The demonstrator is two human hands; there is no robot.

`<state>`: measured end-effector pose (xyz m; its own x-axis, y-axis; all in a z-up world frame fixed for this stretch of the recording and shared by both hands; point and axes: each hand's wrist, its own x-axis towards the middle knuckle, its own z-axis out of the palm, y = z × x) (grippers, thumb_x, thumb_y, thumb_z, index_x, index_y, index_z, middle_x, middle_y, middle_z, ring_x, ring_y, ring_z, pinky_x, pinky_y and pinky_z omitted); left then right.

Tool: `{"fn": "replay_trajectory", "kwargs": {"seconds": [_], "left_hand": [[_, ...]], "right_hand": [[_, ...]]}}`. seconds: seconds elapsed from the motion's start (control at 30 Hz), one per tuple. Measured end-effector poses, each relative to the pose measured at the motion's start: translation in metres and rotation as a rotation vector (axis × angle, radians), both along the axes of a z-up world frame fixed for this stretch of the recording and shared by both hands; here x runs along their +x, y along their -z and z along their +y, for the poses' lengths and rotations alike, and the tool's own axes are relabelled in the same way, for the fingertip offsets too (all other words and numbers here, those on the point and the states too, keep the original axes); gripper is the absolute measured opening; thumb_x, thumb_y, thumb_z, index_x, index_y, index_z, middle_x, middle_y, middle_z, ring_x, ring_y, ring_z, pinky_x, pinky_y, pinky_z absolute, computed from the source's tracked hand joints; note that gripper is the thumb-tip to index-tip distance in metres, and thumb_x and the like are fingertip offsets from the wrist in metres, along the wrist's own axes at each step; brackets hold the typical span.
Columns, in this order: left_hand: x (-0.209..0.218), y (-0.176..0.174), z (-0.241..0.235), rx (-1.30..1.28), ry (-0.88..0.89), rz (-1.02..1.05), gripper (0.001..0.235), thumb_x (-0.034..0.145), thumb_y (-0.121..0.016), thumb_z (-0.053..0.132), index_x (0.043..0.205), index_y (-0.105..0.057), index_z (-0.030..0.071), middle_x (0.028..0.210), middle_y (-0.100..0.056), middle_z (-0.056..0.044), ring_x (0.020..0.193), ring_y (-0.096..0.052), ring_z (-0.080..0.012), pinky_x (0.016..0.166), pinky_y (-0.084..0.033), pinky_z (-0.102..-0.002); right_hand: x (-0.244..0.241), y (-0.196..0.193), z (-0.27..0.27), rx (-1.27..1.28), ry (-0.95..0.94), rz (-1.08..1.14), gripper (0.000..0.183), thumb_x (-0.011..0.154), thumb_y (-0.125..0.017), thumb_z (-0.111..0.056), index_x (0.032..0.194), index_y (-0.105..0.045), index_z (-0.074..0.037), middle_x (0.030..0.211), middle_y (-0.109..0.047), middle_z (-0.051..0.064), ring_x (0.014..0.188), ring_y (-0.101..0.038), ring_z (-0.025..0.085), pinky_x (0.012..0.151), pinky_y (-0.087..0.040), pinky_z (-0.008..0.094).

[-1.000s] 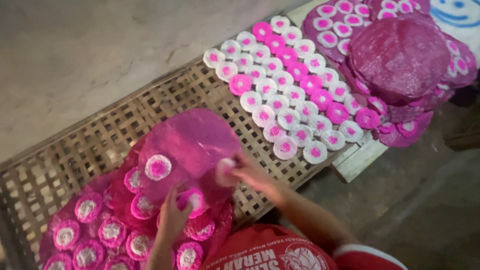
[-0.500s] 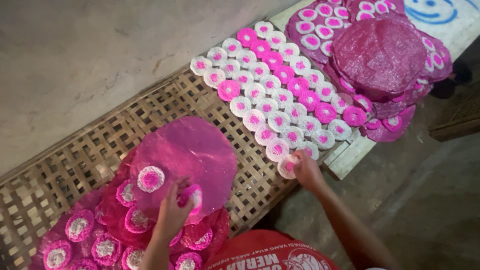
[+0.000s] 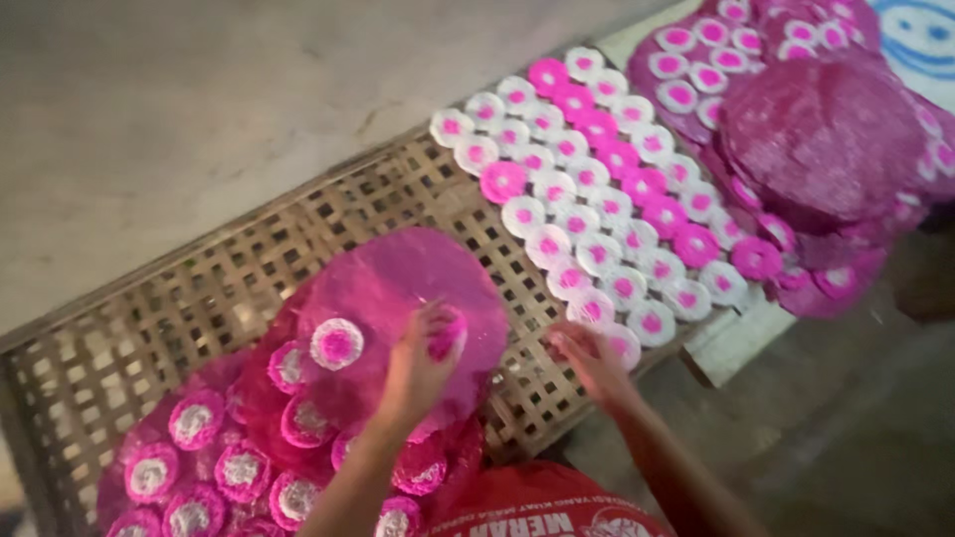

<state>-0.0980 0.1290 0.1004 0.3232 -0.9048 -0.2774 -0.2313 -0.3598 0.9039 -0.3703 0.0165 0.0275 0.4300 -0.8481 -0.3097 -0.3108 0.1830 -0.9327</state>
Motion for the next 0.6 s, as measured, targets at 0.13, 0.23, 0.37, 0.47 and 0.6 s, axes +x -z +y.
{"fn": "replay_trajectory", "kwargs": {"seconds": [0.13, 0.23, 0.37, 0.47, 0.6], "left_hand": [[-0.018, -0.016, -0.020, 0.148, 0.243, -0.326, 0.072, 0.095, -0.070, 0.034, 0.158, -0.035, 0.022, 0.116, -0.074, -0.003, 0.074, -0.073, -0.0245, 0.056, -0.061, -0.031], [-0.004, -0.008, -0.015, -0.384, -0.057, -0.610, 0.077, 0.073, -0.087, 0.044, 0.136, -0.056, 0.011, 0.112, -0.072, -0.016, 0.081, -0.073, -0.0241, 0.057, -0.062, -0.035], [0.066, 0.037, 0.018, 0.348, -0.412, -0.314, 0.050, 0.095, -0.065, 0.036, 0.143, -0.057, 0.023, 0.119, -0.073, -0.005, 0.097, -0.075, -0.0221, 0.074, -0.067, -0.036], [0.110, 0.087, 0.052, 0.362, -0.450, -0.783, 0.072, 0.087, -0.072, 0.034, 0.147, -0.043, 0.006, 0.146, -0.051, -0.025, 0.131, -0.049, -0.0460, 0.098, -0.052, -0.054], [0.125, 0.141, 0.079, 0.249, -0.540, -0.889, 0.060, 0.089, -0.069, 0.023, 0.142, -0.045, 0.007, 0.138, -0.054, -0.022, 0.132, -0.052, -0.0447, 0.110, -0.049, -0.055]], "right_hand": [[0.078, 0.042, -0.021, 0.846, 0.019, -0.691, 0.049, 0.099, -0.062, -0.037, 0.120, -0.068, 0.006, 0.105, -0.076, 0.018, 0.096, -0.071, 0.029, 0.089, -0.058, 0.038], [0.111, 0.067, -0.076, 0.696, 0.064, -0.436, 0.030, 0.080, -0.071, -0.011, 0.110, -0.065, -0.008, 0.104, -0.077, 0.003, 0.098, -0.074, 0.022, 0.086, -0.063, 0.049], [0.185, 0.094, -0.202, 0.205, -0.157, -0.039, 0.027, 0.088, -0.076, -0.019, 0.111, -0.073, -0.004, 0.101, -0.075, 0.010, 0.083, -0.060, 0.021, 0.073, -0.048, 0.040], [0.255, 0.114, -0.282, -0.082, -0.211, -0.176, 0.024, 0.084, -0.077, -0.010, 0.107, -0.072, -0.003, 0.097, -0.070, 0.006, 0.088, -0.068, 0.017, 0.080, -0.056, 0.032], [0.331, 0.129, -0.329, 0.037, -0.258, -0.340, 0.026, 0.081, -0.075, -0.008, 0.108, -0.074, -0.005, 0.100, -0.074, 0.007, 0.091, -0.070, 0.018, 0.084, -0.058, 0.032]]}}
